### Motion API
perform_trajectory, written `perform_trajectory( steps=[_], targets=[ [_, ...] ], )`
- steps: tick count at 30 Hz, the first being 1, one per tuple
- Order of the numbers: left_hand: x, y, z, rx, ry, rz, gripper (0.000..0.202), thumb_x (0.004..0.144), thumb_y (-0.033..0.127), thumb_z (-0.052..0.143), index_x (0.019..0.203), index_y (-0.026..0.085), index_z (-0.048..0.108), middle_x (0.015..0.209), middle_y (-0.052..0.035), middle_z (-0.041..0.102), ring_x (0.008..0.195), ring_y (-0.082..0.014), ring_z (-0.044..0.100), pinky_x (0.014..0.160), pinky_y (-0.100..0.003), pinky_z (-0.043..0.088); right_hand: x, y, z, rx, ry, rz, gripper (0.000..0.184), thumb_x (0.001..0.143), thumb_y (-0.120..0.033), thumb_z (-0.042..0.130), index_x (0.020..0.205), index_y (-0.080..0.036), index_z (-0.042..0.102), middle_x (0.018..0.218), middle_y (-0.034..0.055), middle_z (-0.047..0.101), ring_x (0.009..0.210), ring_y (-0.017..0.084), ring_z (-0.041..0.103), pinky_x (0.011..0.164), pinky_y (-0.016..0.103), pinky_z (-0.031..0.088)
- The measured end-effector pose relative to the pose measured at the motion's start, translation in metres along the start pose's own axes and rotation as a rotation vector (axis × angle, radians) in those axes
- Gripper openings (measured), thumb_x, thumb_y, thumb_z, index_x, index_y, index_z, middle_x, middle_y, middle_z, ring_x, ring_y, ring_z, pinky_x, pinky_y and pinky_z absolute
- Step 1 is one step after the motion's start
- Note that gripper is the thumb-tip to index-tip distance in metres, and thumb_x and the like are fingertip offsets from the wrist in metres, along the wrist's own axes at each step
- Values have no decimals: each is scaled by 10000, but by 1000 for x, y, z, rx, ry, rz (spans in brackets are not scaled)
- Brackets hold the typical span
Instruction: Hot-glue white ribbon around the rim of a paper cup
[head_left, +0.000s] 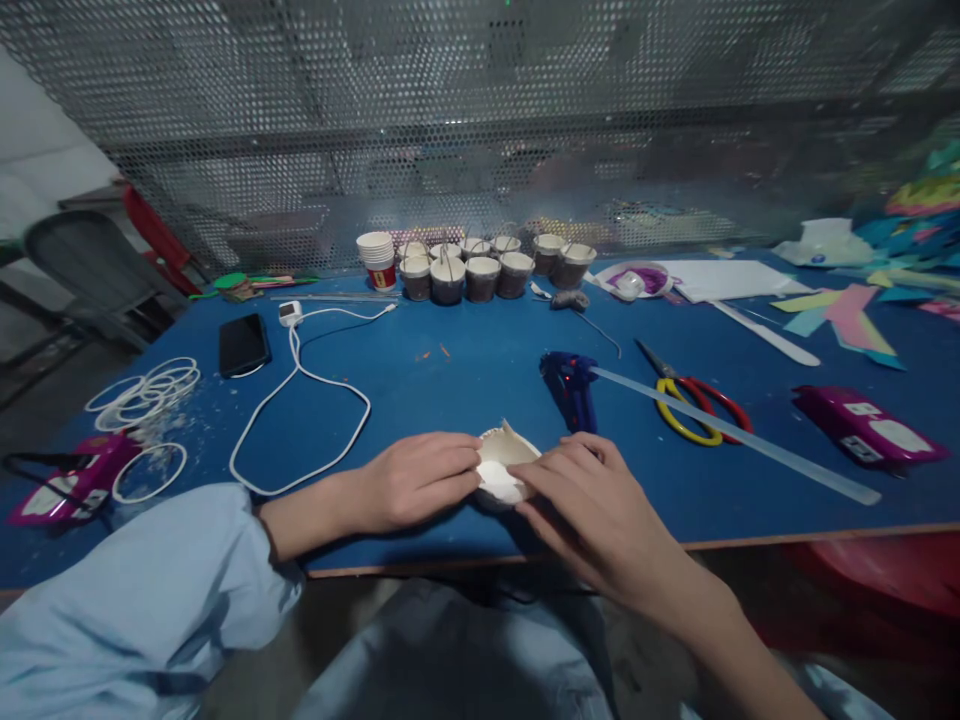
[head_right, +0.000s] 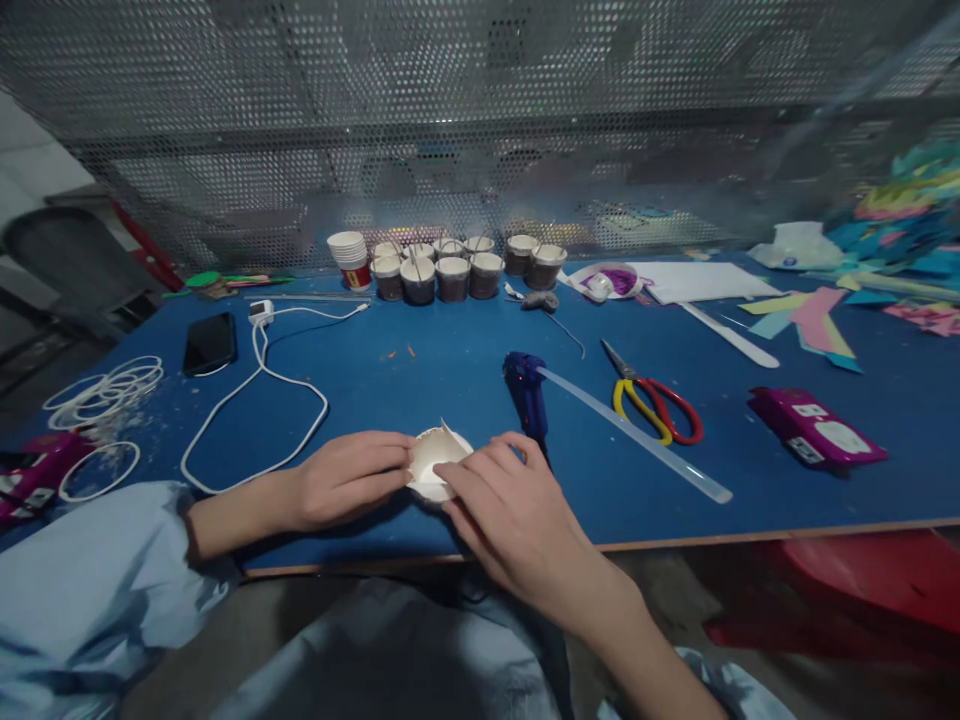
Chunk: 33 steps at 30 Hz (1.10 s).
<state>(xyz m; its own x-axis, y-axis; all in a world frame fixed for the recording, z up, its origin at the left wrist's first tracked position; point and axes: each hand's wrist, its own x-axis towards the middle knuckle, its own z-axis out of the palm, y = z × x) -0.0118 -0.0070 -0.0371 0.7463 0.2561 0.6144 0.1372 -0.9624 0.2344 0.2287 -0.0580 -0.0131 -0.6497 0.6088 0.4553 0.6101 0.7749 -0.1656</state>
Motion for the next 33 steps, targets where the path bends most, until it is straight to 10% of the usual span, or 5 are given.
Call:
perform_trajectory(
  steps=[10, 22, 33],
  targets=[
    [13, -4, -10, 329, -81, 272, 97, 876, 120, 527, 911, 102, 616, 849, -113, 690, 939, -236, 645, 771, -342, 556, 4, -1, 9, 14, 2, -3, 224, 908, -94, 415, 799, -167, 596, 768, 37, 611, 762, 167, 489, 839, 371, 335],
    [13, 5, -4, 351, -21, 236, 117, 891, 121, 495, 860, 131, 607, 793, -69, 684, 874, -204, 633, 715, -311, 528, 3, 6, 14, -101, 146, -196, 248, 868, -49, 474, 707, -194, 595, 746, -1, 638, 730, 148, 492, 851, 335, 366],
    [22, 6, -5, 345, -74, 62, 158, 918, 146, 449, 857, 138, 595, 870, -88, 664, 927, -191, 608, 802, -301, 528, 13, -1, 11, -88, 113, -48, 254, 882, -87, 434, 754, -166, 639, 695, 31, 619, 709, 159, 509, 798, 348, 392]
  ],
)
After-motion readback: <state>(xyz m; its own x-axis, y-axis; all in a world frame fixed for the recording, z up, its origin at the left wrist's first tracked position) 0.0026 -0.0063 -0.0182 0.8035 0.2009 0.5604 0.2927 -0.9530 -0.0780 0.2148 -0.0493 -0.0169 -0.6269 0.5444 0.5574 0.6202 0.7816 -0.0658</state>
